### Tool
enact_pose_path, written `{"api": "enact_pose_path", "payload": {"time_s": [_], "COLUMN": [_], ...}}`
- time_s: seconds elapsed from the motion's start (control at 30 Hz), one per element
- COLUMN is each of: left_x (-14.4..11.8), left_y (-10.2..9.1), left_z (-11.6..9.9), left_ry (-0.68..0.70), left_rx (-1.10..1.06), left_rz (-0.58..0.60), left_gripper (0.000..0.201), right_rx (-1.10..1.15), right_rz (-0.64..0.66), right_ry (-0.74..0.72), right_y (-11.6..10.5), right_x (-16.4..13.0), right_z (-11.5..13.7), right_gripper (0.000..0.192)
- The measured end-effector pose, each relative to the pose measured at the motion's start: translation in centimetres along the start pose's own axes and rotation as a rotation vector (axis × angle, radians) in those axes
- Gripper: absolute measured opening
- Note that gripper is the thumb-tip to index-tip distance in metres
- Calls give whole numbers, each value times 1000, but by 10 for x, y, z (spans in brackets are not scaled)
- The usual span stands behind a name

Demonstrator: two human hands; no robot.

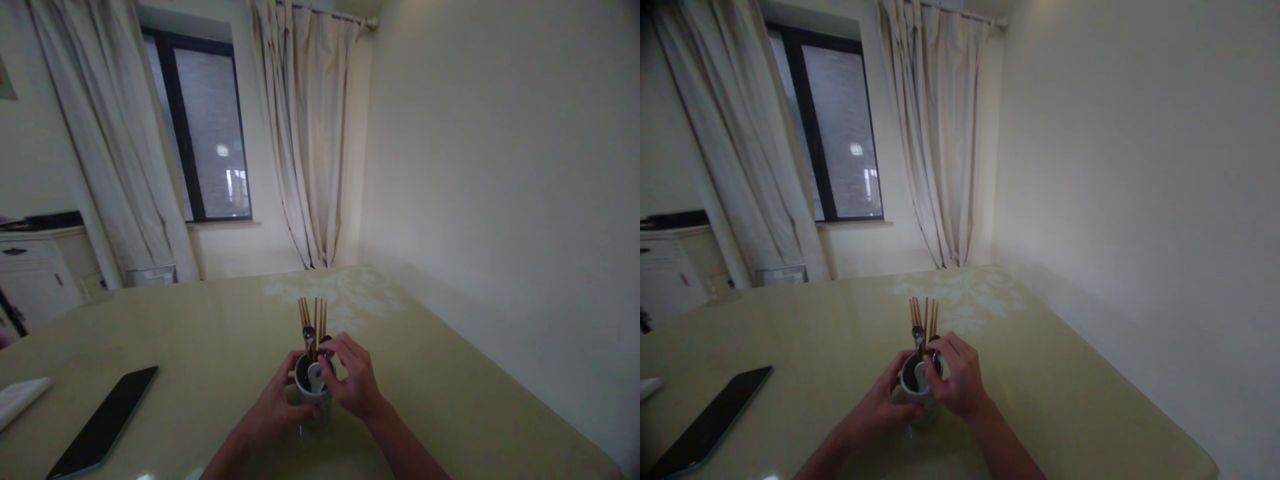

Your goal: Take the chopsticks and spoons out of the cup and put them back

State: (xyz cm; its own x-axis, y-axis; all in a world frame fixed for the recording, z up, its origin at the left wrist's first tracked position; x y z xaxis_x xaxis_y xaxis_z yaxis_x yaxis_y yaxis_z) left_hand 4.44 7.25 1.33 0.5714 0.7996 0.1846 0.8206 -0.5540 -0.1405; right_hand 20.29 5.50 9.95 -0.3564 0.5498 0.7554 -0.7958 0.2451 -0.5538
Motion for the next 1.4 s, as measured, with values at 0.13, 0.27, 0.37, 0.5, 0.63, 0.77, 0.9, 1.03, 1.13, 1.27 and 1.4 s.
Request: {"api": "enact_pose_path", "payload": {"time_s": [0.13, 0.27, 0.37, 0.5, 0.63, 0.77, 0.9, 1.03, 1.13, 1.27, 1.4], "left_x": [0, 0, 0, -1, -1, 1, 1, 1, 2, 5, 9], "left_y": [-16, -28, -29, -30, -31, -28, -22, -19, -14, -5, 3], "left_z": [6, 10, 13, 19, 24, 21, 15, 12, 14, 19, 23], "left_ry": [-5, 30, 40, 6, -16, -9, -6, -32, -48, -42, 0], "left_rx": [110, 130, 132, 185, 270, 331, 373, 493, 606, 709, 768], "left_rz": [-120, -242, -253, -273, -281, -268, -259, -267, -228, -129, -59], "left_gripper": [80, 72, 74, 87, 80, 66, 39, 26, 31, 31, 59], "right_rx": [183, 322, 374, 309, 184, 70, -72, -124, -163, -294, -93], "right_rz": [-72, 75, 205, 136, -67, -265, -430, -475, -475, -588, -320], "right_ry": [139, 236, 338, 488, 603, 683, 742, 774, 797, 738, 391], "right_y": [8, 41, 59, 50, 23, -11, -44, -56, -57, -63, -20], "right_x": [-7, -12, -15, -18, -23, -32, -46, -53, -52, -46, -21], "right_z": [-23, -35, -44, -73, -120, -170, -202, -213, -207, -164, -96], "right_gripper": [44, 110, 125, 127, 119, 100, 88, 91, 106, 116, 74]}}
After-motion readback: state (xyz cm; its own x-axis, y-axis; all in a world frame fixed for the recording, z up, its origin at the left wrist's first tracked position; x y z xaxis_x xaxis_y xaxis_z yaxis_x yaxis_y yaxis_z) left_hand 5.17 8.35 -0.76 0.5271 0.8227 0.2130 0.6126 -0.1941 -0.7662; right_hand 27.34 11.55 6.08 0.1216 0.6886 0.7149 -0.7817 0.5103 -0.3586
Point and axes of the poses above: each hand's wrist, its own x-axis towards the middle knuckle, its own y-axis out of the palm, z = x × y, the point moved 8 cm from there along x, towards the middle knuckle, and after that the axes turned 10 degrees about z, right-handed, at the moved point
